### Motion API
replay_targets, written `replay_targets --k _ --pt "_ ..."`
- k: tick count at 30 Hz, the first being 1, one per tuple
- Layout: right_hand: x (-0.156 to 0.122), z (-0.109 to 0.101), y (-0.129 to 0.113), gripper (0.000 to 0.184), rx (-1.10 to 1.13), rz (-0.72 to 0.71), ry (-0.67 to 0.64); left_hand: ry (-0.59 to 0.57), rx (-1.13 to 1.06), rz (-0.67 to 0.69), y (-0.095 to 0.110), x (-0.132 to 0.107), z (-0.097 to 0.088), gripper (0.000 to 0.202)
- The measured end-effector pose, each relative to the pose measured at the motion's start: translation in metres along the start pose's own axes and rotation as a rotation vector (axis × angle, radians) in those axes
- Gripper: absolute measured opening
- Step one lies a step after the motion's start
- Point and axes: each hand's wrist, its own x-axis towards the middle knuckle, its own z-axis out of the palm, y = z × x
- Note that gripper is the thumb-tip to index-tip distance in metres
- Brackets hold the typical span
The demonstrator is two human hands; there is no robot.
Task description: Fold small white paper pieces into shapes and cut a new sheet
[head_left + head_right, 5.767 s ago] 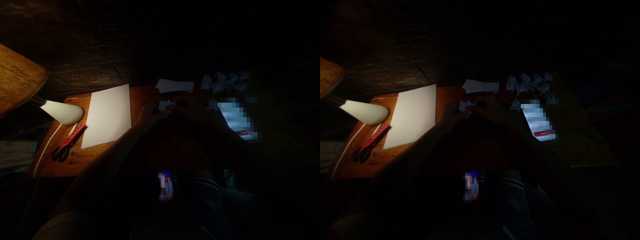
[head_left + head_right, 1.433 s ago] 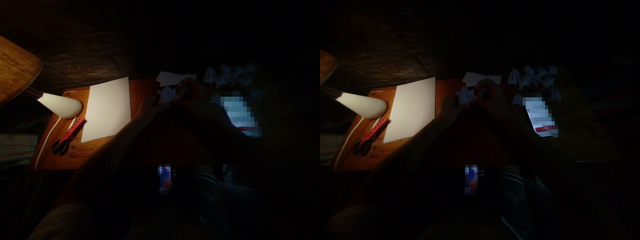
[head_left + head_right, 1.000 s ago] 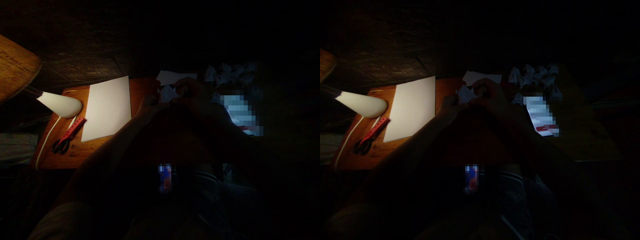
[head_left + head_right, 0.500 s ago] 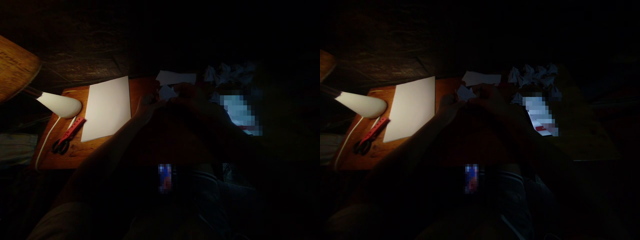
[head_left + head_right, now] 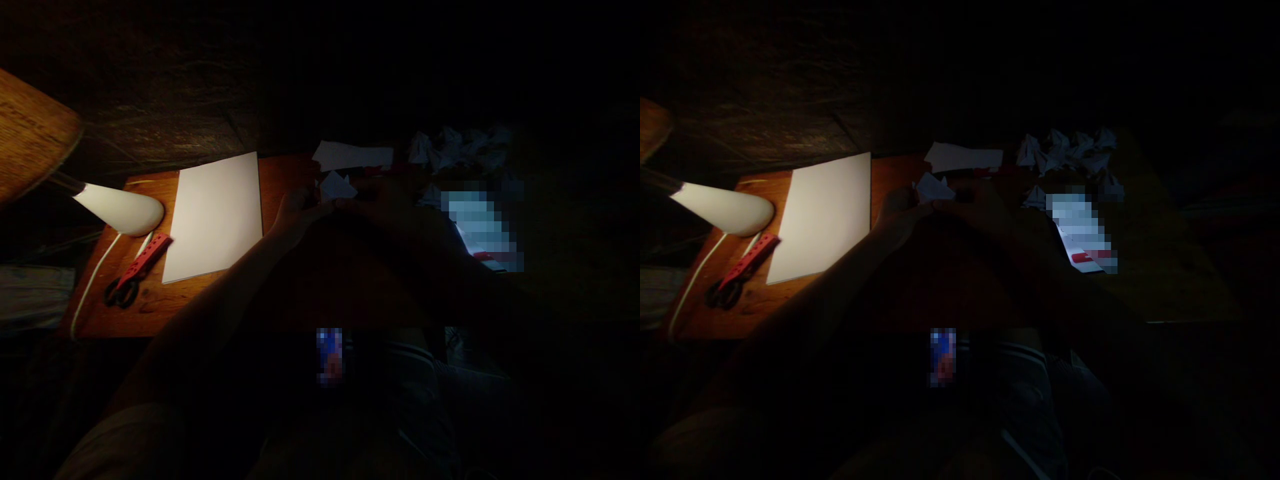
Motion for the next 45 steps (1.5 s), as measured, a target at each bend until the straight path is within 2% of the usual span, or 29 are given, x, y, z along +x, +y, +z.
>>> replay_targets --k 8,12,15,19,28,39,45 --pt "0.000 0.000 0.001 0.041 0.055 -0.004 -0.027 -0.044 0.015 -0.003 0.003 -0.003 0.000 0.043" --pt "-0.001 -0.001 0.000 0.044 -0.026 0.004 0.015 -0.006 0.032 -0.004 -0.002 -0.002 -0.001 0.035" --pt "-0.001 0.000 0.001 0.048 -0.046 0.002 0.055 -0.005 0.013 0.015 -0.001 -0.002 -0.001 0.039" --pt "0.000 0.001 0.004 0.051 -0.004 -0.002 0.045 -0.015 0.038 0.003 0.002 -0.004 0.001 0.044" --pt "0.000 -0.001 0.006 0.052 -0.059 -0.003 0.076 0.038 0.065 0.026 -0.003 -0.001 -0.001 0.036" --pt "0.000 0.003 0.006 0.024 -0.106 -0.053 0.053 0.009 0.045 0.002 0.001 -0.003 -0.001 0.038" --pt "-0.003 0.003 -0.002 0.017 -0.086 -0.087 0.010 -0.021 -0.025 0.005 0.005 -0.004 -0.001 0.035"
